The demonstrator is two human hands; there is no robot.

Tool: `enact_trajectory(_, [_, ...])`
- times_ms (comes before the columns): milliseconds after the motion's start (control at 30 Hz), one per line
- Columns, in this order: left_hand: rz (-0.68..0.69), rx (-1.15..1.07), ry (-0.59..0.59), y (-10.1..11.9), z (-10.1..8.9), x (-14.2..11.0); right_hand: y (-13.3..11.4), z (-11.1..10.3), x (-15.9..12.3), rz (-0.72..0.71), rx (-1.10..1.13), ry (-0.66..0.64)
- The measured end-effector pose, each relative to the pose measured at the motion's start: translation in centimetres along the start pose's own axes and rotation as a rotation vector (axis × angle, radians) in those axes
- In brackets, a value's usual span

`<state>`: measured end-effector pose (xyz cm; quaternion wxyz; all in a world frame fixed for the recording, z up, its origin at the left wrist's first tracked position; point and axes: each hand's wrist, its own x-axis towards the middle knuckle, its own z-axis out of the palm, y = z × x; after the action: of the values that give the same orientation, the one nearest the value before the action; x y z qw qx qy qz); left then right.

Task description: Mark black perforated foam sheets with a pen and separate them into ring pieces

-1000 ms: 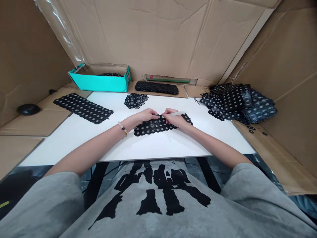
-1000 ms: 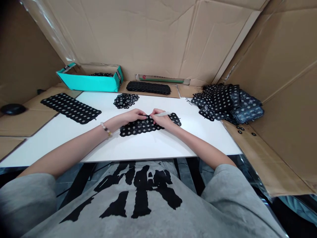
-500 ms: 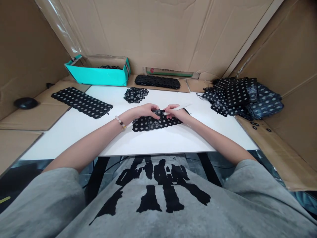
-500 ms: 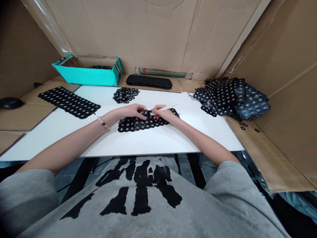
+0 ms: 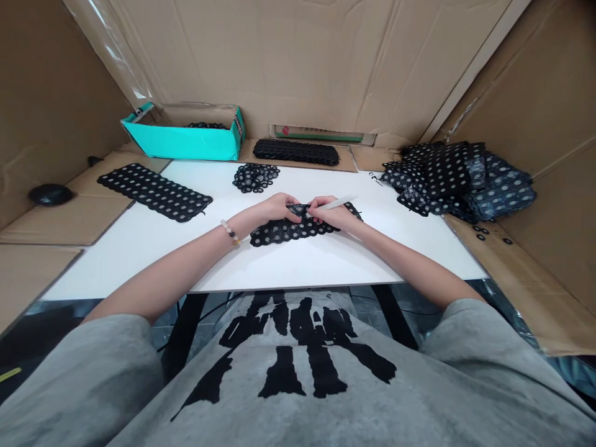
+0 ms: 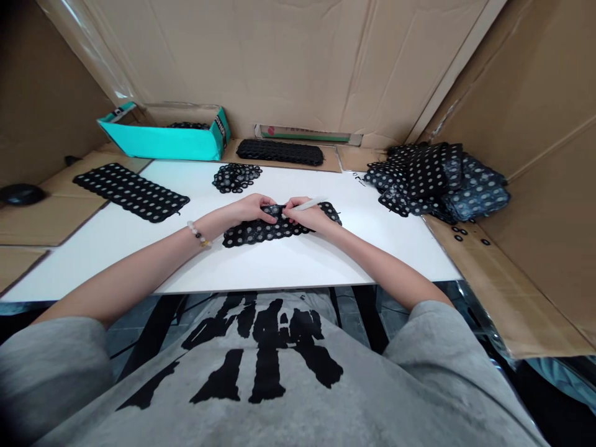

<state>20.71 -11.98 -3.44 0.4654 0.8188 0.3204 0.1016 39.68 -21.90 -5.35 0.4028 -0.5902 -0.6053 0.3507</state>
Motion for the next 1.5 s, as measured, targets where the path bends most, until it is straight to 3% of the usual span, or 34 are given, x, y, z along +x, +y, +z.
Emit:
enact_trajectory(100, [-0.052, -0.093, -0.002, 0.0, 0.0, 0.0, -0.8, 0.5, -0.5, -0.050, -0.127, 0.063])
enact_trajectory(200, [-0.039, -0.171, -0.083, -0.3, -0.4, 0.2, -1.3, 0.9, -0.6, -0.104, -0.196, 0.112])
enact_trajectory(333, [0.025, -0.139, -0.161, -0.6, -1.0, 0.5, -1.3, 0.1, -0.2, -0.013, -0.118, 0.046])
enact_trajectory(500, [0.045, 0.115, -0.024, -0.6, -0.4, 0.7, -1.0, -2.1, 0.0, 0.113, -0.058, -0.040])
enact_trajectory(667, [0.120, 0.252, 0.052, -0.9, 0.2, 0.9, -0.9, -1.3, 0.5, 0.147, 0.210, -0.002])
enact_trajectory(800, [0.108, 0.212, 0.008, -1.0, -0.4, 1.0, -0.2, -0.1, 0.9, 0.126, 0.169, 0.013])
enact_trajectory(1067, [0.019, 0.051, -0.060, -0.9, -0.5, 0.7, 0.3, -0.3, 0.5, 0.086, 0.039, 0.009])
enact_trajectory(1167, [-0.037, -0.015, -0.060, -0.9, -0.6, 0.8, -0.2, 0.1, -0.1, -0.006, -0.065, 0.052])
enact_trajectory(1267, [-0.076, -0.057, -0.133, -0.6, -1.1, 0.6, -0.4, 0.7, -0.4, -0.124, -0.197, 0.112])
enact_trajectory(1367, [-0.052, -0.014, -0.214, 0.0, -1.4, 0.3, -0.4, 1.1, -0.2, -0.203, -0.296, 0.162])
enact_trajectory(1500, [0.036, 0.215, -0.146, 0.3, -1.3, 0.1, -0.1, 0.6, 0.3, -0.117, -0.166, 0.089])
